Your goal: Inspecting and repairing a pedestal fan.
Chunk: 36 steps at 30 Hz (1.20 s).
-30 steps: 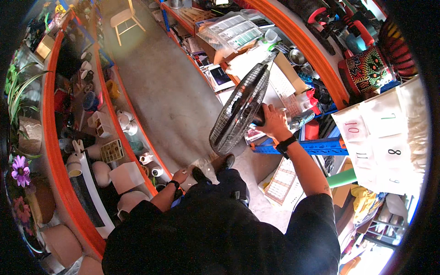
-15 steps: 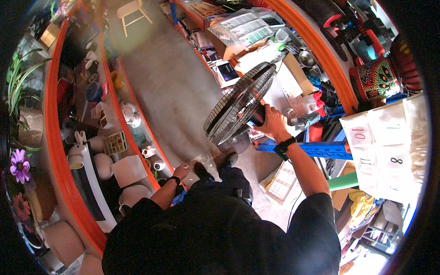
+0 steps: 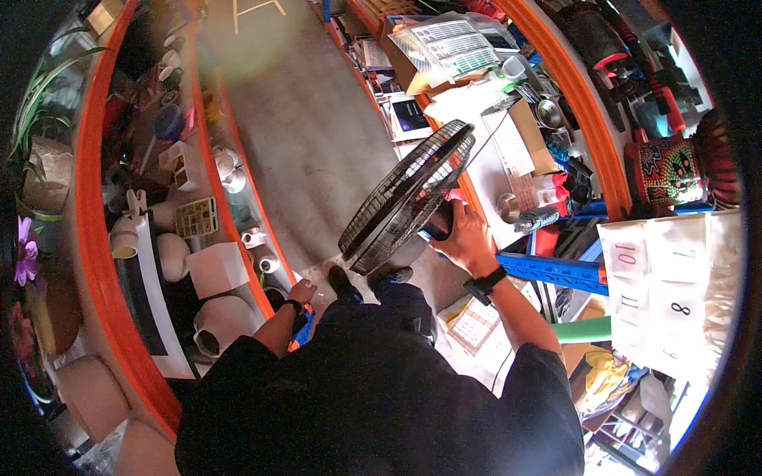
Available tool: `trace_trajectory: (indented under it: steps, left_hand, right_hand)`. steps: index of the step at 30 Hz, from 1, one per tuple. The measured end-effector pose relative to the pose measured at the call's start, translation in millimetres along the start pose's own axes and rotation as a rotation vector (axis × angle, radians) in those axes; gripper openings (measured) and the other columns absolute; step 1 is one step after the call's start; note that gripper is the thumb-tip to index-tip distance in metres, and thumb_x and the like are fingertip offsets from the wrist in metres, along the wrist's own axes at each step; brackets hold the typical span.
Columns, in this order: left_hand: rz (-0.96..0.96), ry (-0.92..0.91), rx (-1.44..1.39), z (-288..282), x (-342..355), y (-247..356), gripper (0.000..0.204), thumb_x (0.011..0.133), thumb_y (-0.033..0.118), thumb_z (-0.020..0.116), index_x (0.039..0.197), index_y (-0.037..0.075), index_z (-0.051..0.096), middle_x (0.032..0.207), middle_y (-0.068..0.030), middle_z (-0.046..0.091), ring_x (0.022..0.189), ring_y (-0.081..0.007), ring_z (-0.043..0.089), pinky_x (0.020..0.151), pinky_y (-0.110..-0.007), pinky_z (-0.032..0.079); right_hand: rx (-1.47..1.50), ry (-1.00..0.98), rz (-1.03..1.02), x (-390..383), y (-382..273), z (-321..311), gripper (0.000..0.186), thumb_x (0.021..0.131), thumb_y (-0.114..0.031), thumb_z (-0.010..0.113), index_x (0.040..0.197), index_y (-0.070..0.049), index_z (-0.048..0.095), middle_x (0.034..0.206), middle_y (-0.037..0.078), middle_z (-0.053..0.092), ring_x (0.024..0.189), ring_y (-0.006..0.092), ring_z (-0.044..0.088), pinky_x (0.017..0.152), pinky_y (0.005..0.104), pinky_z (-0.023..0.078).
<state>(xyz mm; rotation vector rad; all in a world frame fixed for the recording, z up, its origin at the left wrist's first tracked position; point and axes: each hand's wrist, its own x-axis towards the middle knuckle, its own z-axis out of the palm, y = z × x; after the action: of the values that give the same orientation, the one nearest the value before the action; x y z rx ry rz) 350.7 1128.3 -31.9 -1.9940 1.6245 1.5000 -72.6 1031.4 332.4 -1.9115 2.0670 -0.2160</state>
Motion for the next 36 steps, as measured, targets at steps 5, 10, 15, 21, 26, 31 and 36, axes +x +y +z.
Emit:
trace_trajectory:
  steps: [5, 10, 15, 21, 26, 31, 36]
  left_hand:
    - [0.004, 0.020, -0.019, 3.7, 1.9, 32.3, 0.062, 0.087, 0.047, 0.058, 0.132, 0.004, 0.054, 0.129, -0.0237, 0.060, 0.122, -0.0377, 0.056, 0.105, -0.045, 0.043]
    - [0.035, 0.009, -0.046, 12.6, -4.3, 72.7, 0.061, 0.088, 0.045, 0.060, 0.130, 0.002, 0.054, 0.124, -0.0238, 0.063, 0.118, -0.0380, 0.058, 0.101, -0.045, 0.044]
    - [0.109, -0.105, -0.105, 21.0, -10.2, 118.0, 0.055, 0.092, 0.042, 0.063, 0.130, 0.003, 0.055, 0.124, -0.0193, 0.063, 0.110, -0.0265, 0.063, 0.096, -0.038, 0.049]
    - [0.400, -0.155, -0.280, 10.7, -66.5, 269.4, 0.054, 0.093, 0.035, 0.061, 0.131, -0.001, 0.049, 0.108, -0.0114, 0.067, 0.087, -0.0174, 0.064, 0.077, -0.032, 0.050]
    - [0.612, -0.258, -0.620, -18.9, -71.4, 365.9, 0.058, 0.099, 0.046, 0.054, 0.143, 0.009, 0.042, 0.136, -0.0107, 0.048, 0.128, -0.0234, 0.050, 0.103, -0.041, 0.042]
    - [0.271, -0.168, -1.119, -10.0, -92.3, 438.6, 0.075, 0.092, 0.060, 0.054, 0.146, 0.012, 0.037, 0.147, -0.0083, 0.037, 0.137, -0.0249, 0.038, 0.107, -0.047, 0.036]
    - [0.069, -0.002, -1.119, -23.1, -108.7, 492.1, 0.104, 0.078, 0.072, 0.063, 0.151, 0.007, 0.026, 0.154, -0.0140, 0.034, 0.143, -0.0330, 0.031, 0.107, -0.065, 0.028]
  right_hand:
    - [-0.005, 0.053, -0.066, -7.2, -1.2, 19.1, 0.085, 0.061, -0.032, 0.089, 0.127, -0.004, 0.044, 0.106, 0.022, 0.060, 0.100, 0.0405, 0.060, 0.084, 0.0487, 0.050]
    - [-0.123, -0.030, 0.003, -5.6, -6.9, 11.9, 0.092, 0.060, -0.037, 0.091, 0.129, 0.000, 0.043, 0.112, 0.021, 0.057, 0.106, 0.0381, 0.060, 0.083, 0.0459, 0.055]
    - [-0.140, 0.035, -0.053, 9.5, -2.7, 14.3, 0.091, 0.061, -0.038, 0.090, 0.129, 0.001, 0.044, 0.121, 0.016, 0.053, 0.112, 0.0355, 0.058, 0.083, 0.0455, 0.056]
    - [-0.135, -0.022, -0.077, 34.2, 10.4, 4.1, 0.087, 0.068, -0.043, 0.084, 0.129, 0.004, 0.045, 0.116, 0.015, 0.053, 0.111, 0.0321, 0.056, 0.079, 0.0424, 0.056]
    - [-0.143, 0.002, -0.087, 46.9, 42.2, 0.9, 0.086, 0.069, -0.044, 0.083, 0.128, 0.006, 0.045, 0.115, 0.015, 0.053, 0.109, 0.0319, 0.056, 0.079, 0.0413, 0.057]
    - [-0.069, -0.022, -0.145, 52.7, 81.0, -7.8, 0.086, 0.071, -0.045, 0.083, 0.125, 0.009, 0.045, 0.114, 0.016, 0.052, 0.106, 0.0327, 0.057, 0.079, 0.0419, 0.057]
    - [-0.003, -0.036, -0.160, 37.5, 95.8, -19.7, 0.088, 0.069, -0.044, 0.084, 0.126, 0.010, 0.044, 0.118, 0.020, 0.052, 0.108, 0.0360, 0.057, 0.083, 0.0441, 0.056]
